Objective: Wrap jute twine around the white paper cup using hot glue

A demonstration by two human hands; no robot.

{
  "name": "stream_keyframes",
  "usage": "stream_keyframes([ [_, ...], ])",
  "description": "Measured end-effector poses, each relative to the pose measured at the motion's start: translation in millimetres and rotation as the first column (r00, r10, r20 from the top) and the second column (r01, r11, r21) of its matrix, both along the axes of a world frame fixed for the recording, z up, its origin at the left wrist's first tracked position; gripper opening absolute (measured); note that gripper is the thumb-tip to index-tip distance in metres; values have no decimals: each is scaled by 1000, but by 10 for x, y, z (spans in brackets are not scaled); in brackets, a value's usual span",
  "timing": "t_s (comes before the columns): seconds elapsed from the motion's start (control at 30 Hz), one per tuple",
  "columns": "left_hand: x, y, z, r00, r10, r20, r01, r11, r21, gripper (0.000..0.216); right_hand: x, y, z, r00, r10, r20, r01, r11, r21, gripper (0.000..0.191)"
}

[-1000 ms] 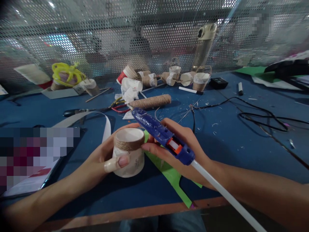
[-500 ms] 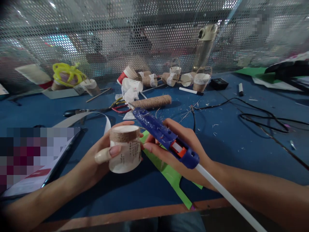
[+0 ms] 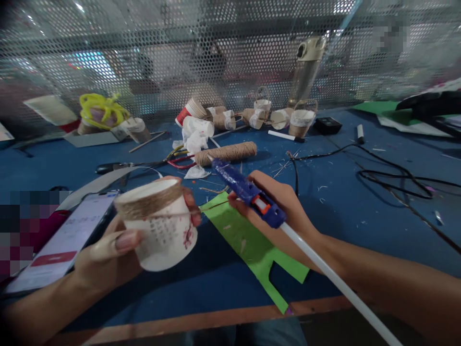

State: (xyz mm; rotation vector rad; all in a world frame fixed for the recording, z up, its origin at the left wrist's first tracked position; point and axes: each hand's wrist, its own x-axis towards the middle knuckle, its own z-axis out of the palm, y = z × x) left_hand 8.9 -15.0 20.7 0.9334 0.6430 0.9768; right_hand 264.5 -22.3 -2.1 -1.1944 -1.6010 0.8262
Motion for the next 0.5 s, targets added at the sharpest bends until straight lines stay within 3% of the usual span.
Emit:
stream_keyframes([
  [0.1, -21, -31, 21, 992, -79, 103, 78, 997, 11, 74, 5, 65, 14, 997, -75, -13, 75, 997, 25, 15],
  [0.2, -57, 16, -36, 992, -107, 72, 103, 993, 57, 79, -18, 77, 63, 986, -118, -117, 118, 993, -8, 23],
  [0.33, -60, 119, -136, 994, 55, -91, -46, 993, 106, 69, -50, -35, 155, 970, -175, -166, 170, 985, -42, 27],
  [0.5, -13, 175, -148, 985, 115, -130, -99, 987, 124, 43, 21, -169, 180, 990, -1, -140, -2, 1000, -20, 28],
])
